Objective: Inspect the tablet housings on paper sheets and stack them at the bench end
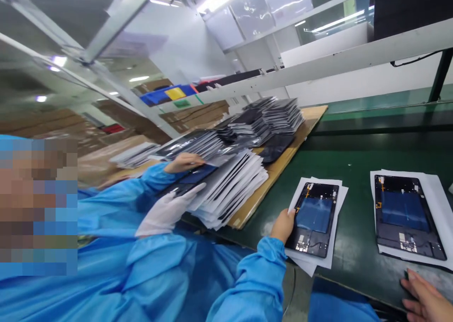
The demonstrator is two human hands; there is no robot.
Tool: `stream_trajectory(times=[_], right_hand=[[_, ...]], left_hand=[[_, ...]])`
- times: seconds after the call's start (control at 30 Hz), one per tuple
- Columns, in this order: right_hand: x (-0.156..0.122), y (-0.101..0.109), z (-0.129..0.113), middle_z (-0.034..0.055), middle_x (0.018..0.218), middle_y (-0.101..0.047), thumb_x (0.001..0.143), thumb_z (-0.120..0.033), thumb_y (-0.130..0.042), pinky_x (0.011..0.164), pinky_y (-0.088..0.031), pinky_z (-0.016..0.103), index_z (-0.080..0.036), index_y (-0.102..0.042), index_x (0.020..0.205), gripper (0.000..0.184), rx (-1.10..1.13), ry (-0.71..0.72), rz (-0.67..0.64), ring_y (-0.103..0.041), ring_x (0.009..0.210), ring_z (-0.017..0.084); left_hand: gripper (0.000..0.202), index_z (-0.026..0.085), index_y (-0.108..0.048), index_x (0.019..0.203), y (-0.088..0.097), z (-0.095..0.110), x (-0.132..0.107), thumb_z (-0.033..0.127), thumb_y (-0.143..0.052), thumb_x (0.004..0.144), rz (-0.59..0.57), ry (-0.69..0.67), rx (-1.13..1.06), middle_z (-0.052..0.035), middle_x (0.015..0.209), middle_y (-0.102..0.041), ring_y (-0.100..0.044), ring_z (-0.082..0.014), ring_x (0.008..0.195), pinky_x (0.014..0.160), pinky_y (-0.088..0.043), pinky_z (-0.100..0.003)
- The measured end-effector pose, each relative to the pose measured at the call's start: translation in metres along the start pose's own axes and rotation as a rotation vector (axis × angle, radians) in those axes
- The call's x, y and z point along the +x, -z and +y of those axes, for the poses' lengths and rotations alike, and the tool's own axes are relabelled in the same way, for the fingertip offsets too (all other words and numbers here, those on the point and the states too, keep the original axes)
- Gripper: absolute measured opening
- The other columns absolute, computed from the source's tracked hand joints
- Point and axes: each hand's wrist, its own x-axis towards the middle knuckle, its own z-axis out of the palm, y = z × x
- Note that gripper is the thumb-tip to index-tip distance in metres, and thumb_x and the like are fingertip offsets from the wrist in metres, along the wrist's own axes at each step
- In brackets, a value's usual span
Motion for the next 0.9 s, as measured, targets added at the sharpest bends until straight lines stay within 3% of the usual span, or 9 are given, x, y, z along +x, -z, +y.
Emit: stream_trajectory(times=[0.07, 0.13, 0.27, 0.33, 0.4, 0.47, 0.53, 0.7, 0.9], right_hand=[[-0.002, 0.005, 0.003, 0.0131, 0.137, -0.033, 0.041, -0.057, -0.072, 0.06, -0.047, 0.027, -0.024, -0.028, 0.128, 0.103, 0.012, -0.001, 0.018, -0.059, 0.07, 0.019], [-0.003, 0.006, 0.004, 0.0135, 0.133, -0.039, 0.047, -0.06, -0.067, 0.059, -0.046, 0.028, -0.022, -0.034, 0.124, 0.093, -0.035, 0.036, 0.06, -0.059, 0.07, 0.02], [-0.011, 0.013, -0.023, 0.0127, 0.115, -0.055, 0.066, -0.062, -0.05, 0.066, -0.046, 0.031, -0.016, -0.049, 0.113, 0.066, -0.374, 0.314, 0.219, -0.06, 0.079, 0.023], [-0.017, 0.019, -0.051, 0.0104, 0.114, -0.057, 0.072, -0.057, -0.044, 0.079, -0.043, 0.033, -0.017, -0.054, 0.111, 0.057, -0.631, 0.497, 0.377, -0.056, 0.095, 0.025], [-0.022, 0.024, -0.083, 0.0094, 0.119, -0.054, 0.078, -0.052, -0.038, 0.089, -0.036, 0.034, -0.018, -0.053, 0.114, 0.052, -0.814, 0.596, 0.534, -0.047, 0.109, 0.026], [-0.021, 0.025, -0.11, 0.0119, 0.122, -0.05, 0.082, -0.048, -0.035, 0.093, -0.032, 0.036, -0.016, -0.051, 0.117, 0.05, -0.882, 0.61, 0.615, -0.043, 0.114, 0.027], [-0.016, 0.024, -0.126, 0.0137, 0.121, -0.05, 0.084, -0.044, -0.037, 0.093, -0.032, 0.04, -0.015, -0.049, 0.118, 0.046, -0.914, 0.597, 0.639, -0.044, 0.111, 0.026], [0.002, 0.023, -0.135, 0.0089, 0.115, -0.05, 0.083, -0.036, -0.049, 0.082, -0.042, 0.045, -0.017, -0.05, 0.111, 0.034, -0.982, 0.544, 0.612, -0.051, 0.098, 0.022], [0.012, 0.026, -0.141, 0.0078, 0.107, -0.054, 0.085, -0.035, -0.047, 0.073, -0.047, 0.038, -0.017, -0.052, 0.107, 0.029, -0.978, 0.401, 0.47, -0.055, 0.086, 0.018]], left_hand=[[0.048, 0.002, -0.041, 0.123, -0.007, -0.003, 0.0, 0.032, -0.033, 0.086, 0.037, 0.066, 0.062, -0.0224, 0.104, -0.057, -0.055, -0.028, 0.098, 0.081, -0.039, -0.034], [0.055, 0.002, -0.031, 0.129, -0.012, 0.002, -0.004, 0.034, -0.034, 0.085, 0.098, 0.106, 0.127, -0.0253, 0.104, -0.056, -0.054, -0.0331, 0.098, 0.082, -0.037, -0.042], [0.053, 0.003, -0.036, 0.127, -0.02, 0.037, -0.025, 0.034, -0.036, 0.084, 0.317, 0.011, 0.27, -0.0235, 0.105, -0.055, -0.049, -0.0375, 0.102, 0.085, -0.033, -0.048], [0.048, 0.003, -0.042, 0.122, -0.029, 0.067, -0.041, 0.033, -0.032, 0.086, 0.226, -0.177, 0.189, -0.021, 0.103, -0.057, -0.051, -0.0333, 0.101, 0.087, -0.035, -0.043], [0.046, 0.004, -0.044, 0.122, -0.044, 0.101, -0.059, 0.031, -0.032, 0.087, -0.028, -0.346, -0.048, -0.019, 0.114, -0.053, -0.047, -0.0269, 0.109, 0.094, -0.032, -0.035], [0.047, 0.005, -0.043, 0.124, -0.063, 0.134, -0.079, 0.032, -0.036, 0.086, -0.26, -0.377, -0.27, -0.0165, 0.126, -0.044, -0.039, -0.0216, 0.119, 0.098, -0.028, -0.027], [0.048, 0.004, -0.046, 0.121, -0.082, 0.161, -0.094, 0.035, -0.038, 0.084, -0.407, -0.309, -0.379, -0.0164, 0.125, -0.045, -0.042, -0.0209, 0.116, 0.093, -0.034, -0.025], [0.04, 0.005, -0.062, 0.094, -0.108, 0.193, -0.104, 0.035, -0.037, 0.083, -0.485, -0.213, -0.386, -0.0162, 0.093, -0.063, -0.059, -0.0227, 0.085, 0.067, -0.042, -0.026], [0.033, 0.005, -0.063, 0.084, -0.1, 0.194, -0.093, 0.031, -0.043, 0.08, -0.442, -0.22, -0.299, -0.017, 0.086, -0.063, -0.058, -0.0247, 0.083, 0.064, -0.038, -0.027]])
